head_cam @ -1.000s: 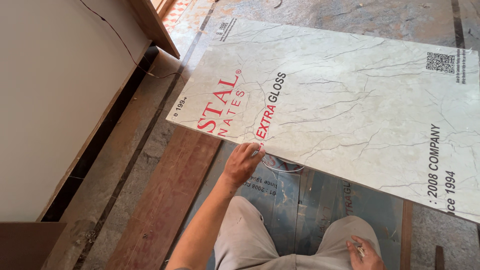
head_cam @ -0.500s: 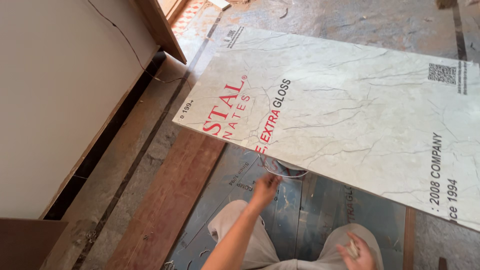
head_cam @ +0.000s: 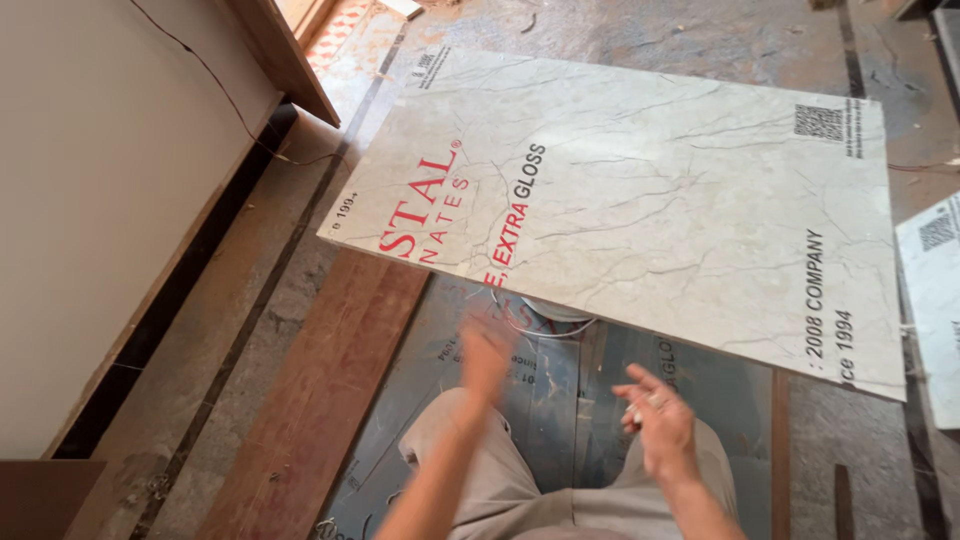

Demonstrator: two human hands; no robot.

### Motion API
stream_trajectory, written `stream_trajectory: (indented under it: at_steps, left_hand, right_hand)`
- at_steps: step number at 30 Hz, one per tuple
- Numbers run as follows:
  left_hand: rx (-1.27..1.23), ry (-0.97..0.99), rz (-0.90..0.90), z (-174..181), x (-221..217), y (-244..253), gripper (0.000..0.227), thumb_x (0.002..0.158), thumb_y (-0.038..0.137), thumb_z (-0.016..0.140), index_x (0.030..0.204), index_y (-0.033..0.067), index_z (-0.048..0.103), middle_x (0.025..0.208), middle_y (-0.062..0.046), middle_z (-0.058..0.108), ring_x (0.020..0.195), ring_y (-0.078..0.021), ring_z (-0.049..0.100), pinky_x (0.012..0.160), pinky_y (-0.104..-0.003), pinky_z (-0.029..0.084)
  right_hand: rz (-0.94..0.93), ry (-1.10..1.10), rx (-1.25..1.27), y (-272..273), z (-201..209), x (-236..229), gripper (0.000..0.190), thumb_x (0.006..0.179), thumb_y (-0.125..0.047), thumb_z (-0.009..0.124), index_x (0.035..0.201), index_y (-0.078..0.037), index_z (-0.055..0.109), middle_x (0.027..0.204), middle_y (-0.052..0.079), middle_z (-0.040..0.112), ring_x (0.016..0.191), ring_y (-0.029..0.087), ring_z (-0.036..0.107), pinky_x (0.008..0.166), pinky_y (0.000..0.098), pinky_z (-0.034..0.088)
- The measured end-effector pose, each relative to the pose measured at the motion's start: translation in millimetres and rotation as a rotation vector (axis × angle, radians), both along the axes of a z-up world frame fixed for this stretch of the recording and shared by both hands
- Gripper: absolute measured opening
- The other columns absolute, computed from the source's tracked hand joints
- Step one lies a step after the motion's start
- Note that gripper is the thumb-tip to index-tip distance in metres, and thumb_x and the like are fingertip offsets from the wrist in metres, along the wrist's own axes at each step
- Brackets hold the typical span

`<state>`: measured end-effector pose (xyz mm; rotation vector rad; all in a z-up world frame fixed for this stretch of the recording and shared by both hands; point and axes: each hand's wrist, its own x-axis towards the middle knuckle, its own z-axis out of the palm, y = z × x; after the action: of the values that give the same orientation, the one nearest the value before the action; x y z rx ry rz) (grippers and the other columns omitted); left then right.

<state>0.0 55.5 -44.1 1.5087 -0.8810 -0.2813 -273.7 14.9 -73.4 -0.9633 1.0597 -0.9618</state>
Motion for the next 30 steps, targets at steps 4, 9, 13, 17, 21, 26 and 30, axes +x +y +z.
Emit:
stream_trajectory:
  at_steps: [4,9,13,17,21,26,30]
  left_hand:
    - [0.107,0.948,0.312,16.5,155.3,-51.8,0.051,0.090,0.045,0.077,0.109,0.0056,0.051,0.092,-0.008,0.062,0.072,-0.0171,0.058,0.058,-0.034,0.049]
    - [0.002,0.940,0.202,11.1,178.2,-65.7,0.036,0.097,0.037,0.072,0.105,0.0049,0.058,0.080,-0.004,0.062,0.057,-0.0161,0.055,0.049,-0.034,0.051]
    - [0.010,0.940,0.251,0.0,136.1,-50.4,0.031,0.095,0.034,0.065,0.104,0.0063,0.056,0.084,-0.007,0.070,0.060,-0.0193,0.068,0.051,-0.038,0.059]
    - [0.004,0.882,0.251,-12.9,85.9,-26.5,0.041,0.098,0.039,0.065,0.101,0.0002,0.052,0.077,-0.014,0.068,0.056,-0.0244,0.066,0.051,-0.041,0.059]
    - [0.084,0.901,0.176,-7.8,35.9,-1.7,0.049,0.101,0.046,0.061,0.095,-0.0023,0.055,0.073,-0.012,0.064,0.055,-0.0235,0.064,0.051,-0.038,0.056]
    - [0.469,-0.175,-0.003,46.3,-11.2,30.1,0.042,0.090,0.042,0.077,0.095,0.0017,0.064,0.085,-0.010,0.067,0.082,-0.0278,0.065,0.079,-0.041,0.053]
    - [0.166,-0.941,-0.127,76.4,-7.8,18.1,0.061,0.076,0.033,0.084,0.123,-0.0002,0.063,0.113,-0.013,0.060,0.109,-0.0318,0.057,0.096,-0.044,0.045]
  right_hand:
    - [-0.261,0.007,0.209,-40.0,9.3,-29.8,0.040,0.105,-0.036,0.060,0.131,-0.006,0.064,0.079,0.005,0.057,0.058,0.010,0.052,0.047,0.0278,0.039]
    - [-0.379,-0.032,0.178,-98.9,-7.6,-45.3,0.033,0.100,-0.034,0.069,0.110,-0.005,0.058,0.083,0.003,0.062,0.064,0.014,0.060,0.047,0.0319,0.043]
    - [-0.394,-0.026,0.226,-151.6,-36.4,-70.4,0.023,0.099,-0.029,0.067,0.107,-0.008,0.059,0.078,0.005,0.062,0.062,0.018,0.062,0.044,0.0359,0.041]
    - [-0.388,0.080,0.130,-204.8,-36.1,-104.4,0.022,0.103,-0.030,0.066,0.108,-0.011,0.056,0.082,0.005,0.063,0.062,0.020,0.060,0.045,0.0372,0.041]
    - [-0.265,0.132,0.136,-237.5,-9.8,-123.1,0.027,0.106,-0.036,0.064,0.108,-0.010,0.057,0.082,0.005,0.062,0.062,0.019,0.060,0.048,0.0357,0.043]
    - [-0.407,0.253,0.096,-217.5,2.5,-109.8,0.041,0.109,-0.051,0.057,0.110,-0.010,0.053,0.080,0.004,0.060,0.062,0.016,0.057,0.048,0.0317,0.041]
    - [-0.242,0.298,0.134,-131.2,-47.4,-95.6,0.042,0.102,-0.050,0.064,0.114,-0.010,0.061,0.081,0.002,0.061,0.063,0.012,0.057,0.047,0.0290,0.040]
